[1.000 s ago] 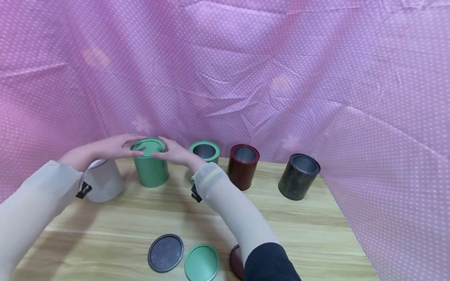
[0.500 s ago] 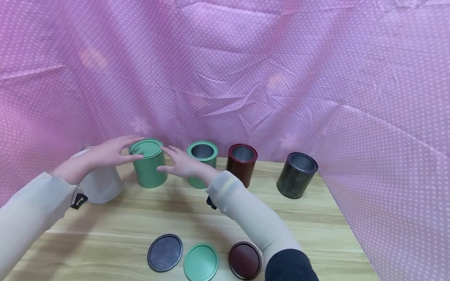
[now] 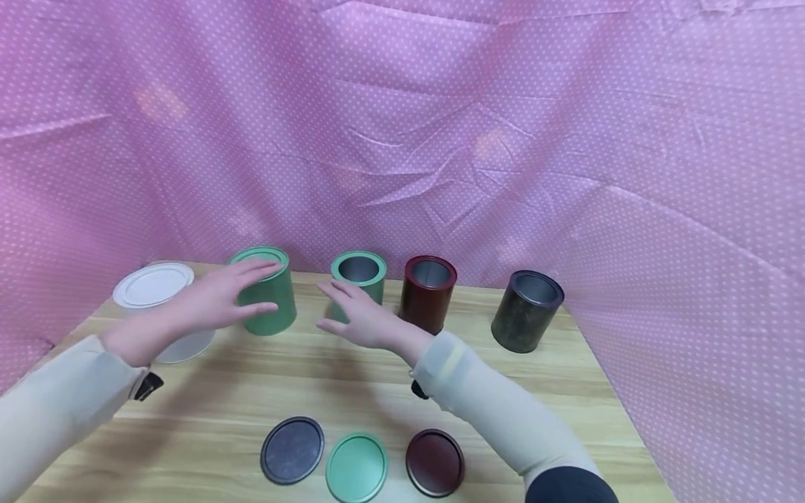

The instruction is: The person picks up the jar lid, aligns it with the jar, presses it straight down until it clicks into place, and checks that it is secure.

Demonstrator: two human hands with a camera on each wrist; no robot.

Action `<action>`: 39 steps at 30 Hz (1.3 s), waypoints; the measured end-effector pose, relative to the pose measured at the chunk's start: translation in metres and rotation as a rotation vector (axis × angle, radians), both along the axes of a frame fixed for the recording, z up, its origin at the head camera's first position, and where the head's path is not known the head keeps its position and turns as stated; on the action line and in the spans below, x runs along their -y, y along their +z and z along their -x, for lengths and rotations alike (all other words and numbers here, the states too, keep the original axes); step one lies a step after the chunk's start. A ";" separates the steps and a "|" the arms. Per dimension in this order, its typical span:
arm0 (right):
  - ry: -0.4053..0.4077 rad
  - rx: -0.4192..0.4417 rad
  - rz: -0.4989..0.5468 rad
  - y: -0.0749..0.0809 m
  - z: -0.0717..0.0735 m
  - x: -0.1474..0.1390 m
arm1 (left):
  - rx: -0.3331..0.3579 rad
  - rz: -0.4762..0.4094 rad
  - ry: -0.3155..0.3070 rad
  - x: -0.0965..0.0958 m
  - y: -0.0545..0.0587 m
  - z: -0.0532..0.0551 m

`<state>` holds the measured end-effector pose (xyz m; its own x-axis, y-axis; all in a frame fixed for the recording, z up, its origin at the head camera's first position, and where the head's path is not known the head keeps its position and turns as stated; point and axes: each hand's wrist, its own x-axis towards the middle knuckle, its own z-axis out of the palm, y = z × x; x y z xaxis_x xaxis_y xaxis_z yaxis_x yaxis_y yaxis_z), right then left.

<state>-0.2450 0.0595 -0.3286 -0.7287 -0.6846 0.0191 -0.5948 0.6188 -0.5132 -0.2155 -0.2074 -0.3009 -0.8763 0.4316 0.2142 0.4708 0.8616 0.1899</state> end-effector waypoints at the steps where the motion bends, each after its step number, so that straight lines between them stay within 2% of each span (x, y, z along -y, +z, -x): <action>1: -0.006 -0.003 0.001 -0.002 -0.003 -0.004 | -0.005 0.008 -0.004 -0.003 -0.003 -0.002; 7: -0.027 -0.006 -0.014 -0.020 -0.019 -0.024 | -0.046 0.020 -0.055 -0.018 -0.024 -0.010; 12: -0.017 -0.039 0.001 -0.034 -0.032 -0.039 | -0.142 0.020 -0.108 -0.032 -0.046 -0.014; 15: 0.001 -0.076 -0.016 -0.042 -0.039 -0.045 | -0.165 0.015 -0.121 -0.039 -0.056 -0.019; 22: -0.002 -0.143 -0.051 -0.057 -0.055 -0.057 | -0.134 0.017 -0.173 -0.053 -0.072 -0.029; 26: 0.011 -0.179 -0.041 -0.065 -0.063 -0.062 | -0.078 0.041 -0.216 -0.059 -0.082 -0.035; 39: 0.006 -0.081 -0.064 -0.089 -0.083 -0.076 | -0.019 0.060 -0.330 -0.074 -0.111 -0.053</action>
<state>-0.1623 0.1353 -0.4172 -0.7223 -0.6908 0.0335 -0.6365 0.6450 -0.4229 -0.1625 -0.1339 -0.4117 -0.6836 0.7034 0.1946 0.7289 0.6718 0.1322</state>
